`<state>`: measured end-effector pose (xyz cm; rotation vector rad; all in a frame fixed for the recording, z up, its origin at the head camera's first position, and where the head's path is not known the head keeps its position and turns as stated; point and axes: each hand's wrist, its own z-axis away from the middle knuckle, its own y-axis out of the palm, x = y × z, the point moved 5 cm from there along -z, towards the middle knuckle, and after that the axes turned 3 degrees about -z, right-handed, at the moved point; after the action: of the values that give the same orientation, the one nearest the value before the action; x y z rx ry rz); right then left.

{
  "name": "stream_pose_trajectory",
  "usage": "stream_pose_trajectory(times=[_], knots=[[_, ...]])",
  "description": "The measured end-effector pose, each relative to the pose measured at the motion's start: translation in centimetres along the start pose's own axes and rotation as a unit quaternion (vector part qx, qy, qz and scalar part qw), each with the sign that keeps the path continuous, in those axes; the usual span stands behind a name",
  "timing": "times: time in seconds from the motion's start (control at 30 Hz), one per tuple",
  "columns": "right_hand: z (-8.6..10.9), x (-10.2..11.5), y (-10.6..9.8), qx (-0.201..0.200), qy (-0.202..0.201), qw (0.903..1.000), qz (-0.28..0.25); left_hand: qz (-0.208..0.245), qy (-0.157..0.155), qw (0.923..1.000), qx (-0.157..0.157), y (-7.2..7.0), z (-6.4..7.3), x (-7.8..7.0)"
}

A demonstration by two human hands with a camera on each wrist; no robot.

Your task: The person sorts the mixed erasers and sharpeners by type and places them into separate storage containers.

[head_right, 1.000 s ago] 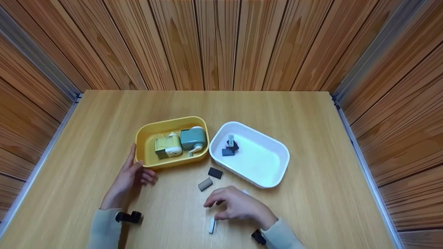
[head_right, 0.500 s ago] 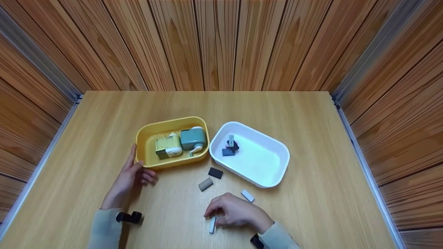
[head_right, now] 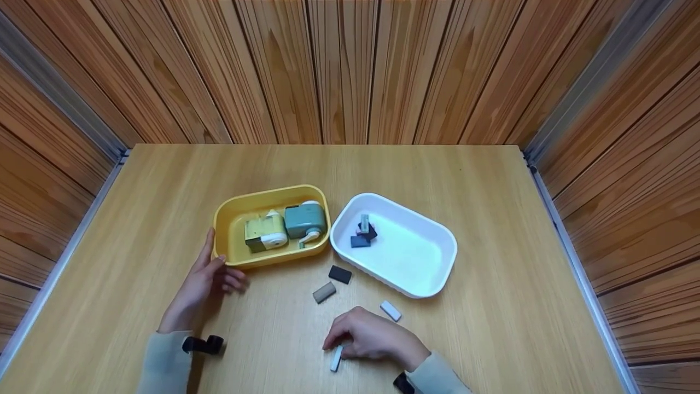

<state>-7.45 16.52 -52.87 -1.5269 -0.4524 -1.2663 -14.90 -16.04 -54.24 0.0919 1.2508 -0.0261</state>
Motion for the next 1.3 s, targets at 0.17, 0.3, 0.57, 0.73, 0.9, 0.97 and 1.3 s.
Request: stream_pose_trajectory(times=[0.17, 0.3, 0.57, 0.73, 0.9, 0.97, 1.3], knots=[[0.05, -0.12, 0.04, 0.003, 0.006, 1.0, 0.005, -0.003, 0.001, 1.0, -0.004, -0.01, -0.04, -0.04], [0.09, -0.27, 0.05, 0.003, 0.015, 0.9999, 0.002, 0.002, -0.003, 1.0, -0.005, 0.0, -0.09, 0.05], [-0.03, -0.18, -0.1, -0.004, 0.021, 0.9998, -0.002, 0.0, 0.001, 1.0, 0.0, 0.01, -0.08, 0.1], [-0.16, -0.28, -0.04, -0.002, 0.022, 0.9998, 0.001, 0.0, 0.008, 1.0, 0.003, 0.08, -0.1, -0.04], [-0.08, -0.52, -0.08, 0.004, 0.036, 0.9993, -0.006, -0.004, 0.006, 1.0, -0.001, 0.01, -0.18, -0.09], [-0.02, -0.63, -0.08, 0.005, 0.044, 0.9989, -0.014, -0.007, 0.005, 1.0, 0.001, -0.02, -0.18, -0.08], [0.04, -0.93, -0.15, -0.001, 0.06, 0.9977, -0.032, -0.001, -0.002, 1.0, 0.0, -0.07, -0.16, 0.02]])
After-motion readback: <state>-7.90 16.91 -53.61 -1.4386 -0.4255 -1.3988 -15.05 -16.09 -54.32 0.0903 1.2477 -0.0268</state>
